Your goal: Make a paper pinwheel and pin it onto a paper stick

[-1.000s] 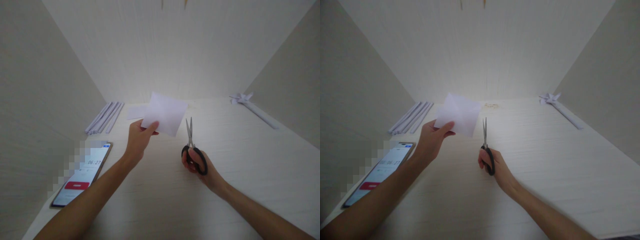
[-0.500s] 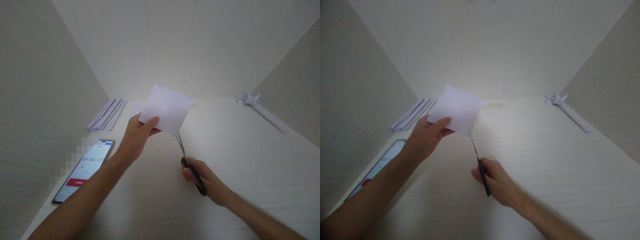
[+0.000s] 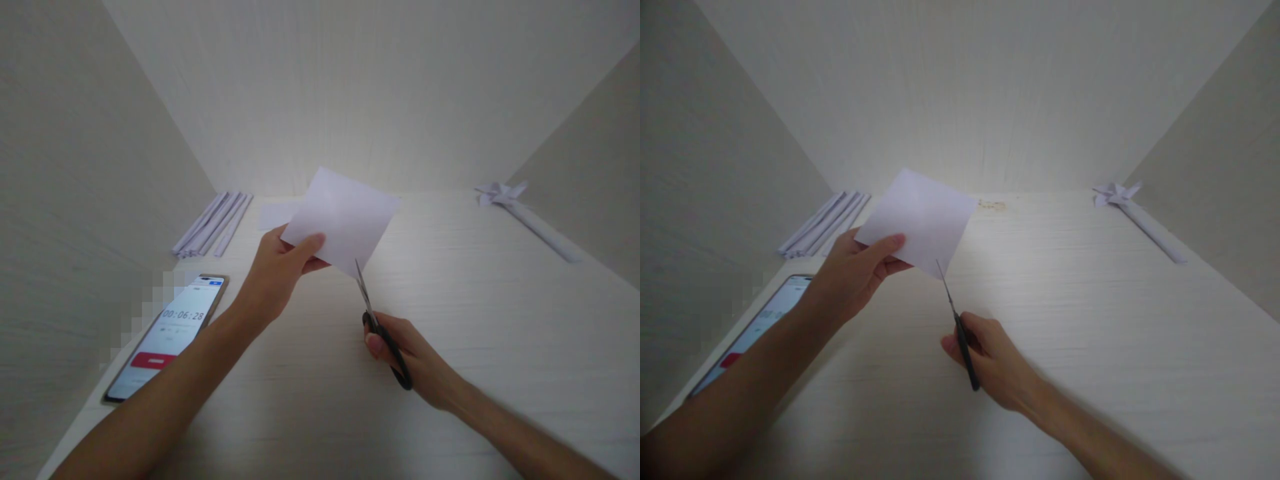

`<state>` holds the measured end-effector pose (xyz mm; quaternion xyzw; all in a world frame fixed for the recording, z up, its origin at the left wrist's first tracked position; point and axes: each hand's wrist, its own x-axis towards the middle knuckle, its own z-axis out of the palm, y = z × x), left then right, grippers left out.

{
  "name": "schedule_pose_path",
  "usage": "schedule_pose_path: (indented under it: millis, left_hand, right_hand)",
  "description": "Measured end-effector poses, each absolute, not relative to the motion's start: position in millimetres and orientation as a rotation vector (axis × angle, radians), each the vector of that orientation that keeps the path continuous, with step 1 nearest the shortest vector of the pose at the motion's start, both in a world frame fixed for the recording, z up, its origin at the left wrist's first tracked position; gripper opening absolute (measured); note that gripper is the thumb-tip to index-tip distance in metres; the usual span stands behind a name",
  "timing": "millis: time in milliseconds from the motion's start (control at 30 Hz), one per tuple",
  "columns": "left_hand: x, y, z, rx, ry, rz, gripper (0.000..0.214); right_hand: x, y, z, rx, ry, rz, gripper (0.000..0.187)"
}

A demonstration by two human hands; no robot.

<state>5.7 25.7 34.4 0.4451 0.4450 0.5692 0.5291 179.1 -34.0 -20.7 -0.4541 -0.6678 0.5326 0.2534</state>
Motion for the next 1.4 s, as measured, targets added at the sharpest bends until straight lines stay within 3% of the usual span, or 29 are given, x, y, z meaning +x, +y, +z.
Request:
schedule_pose_path:
  millis: [1400]
  left_hand:
    - [6.4, 25.5, 32.8, 1.067, 1.052, 1.32, 0.018]
  right_hand:
    - [177.7, -33.5, -20.0, -1.234, -1.779, 1.481, 0.043]
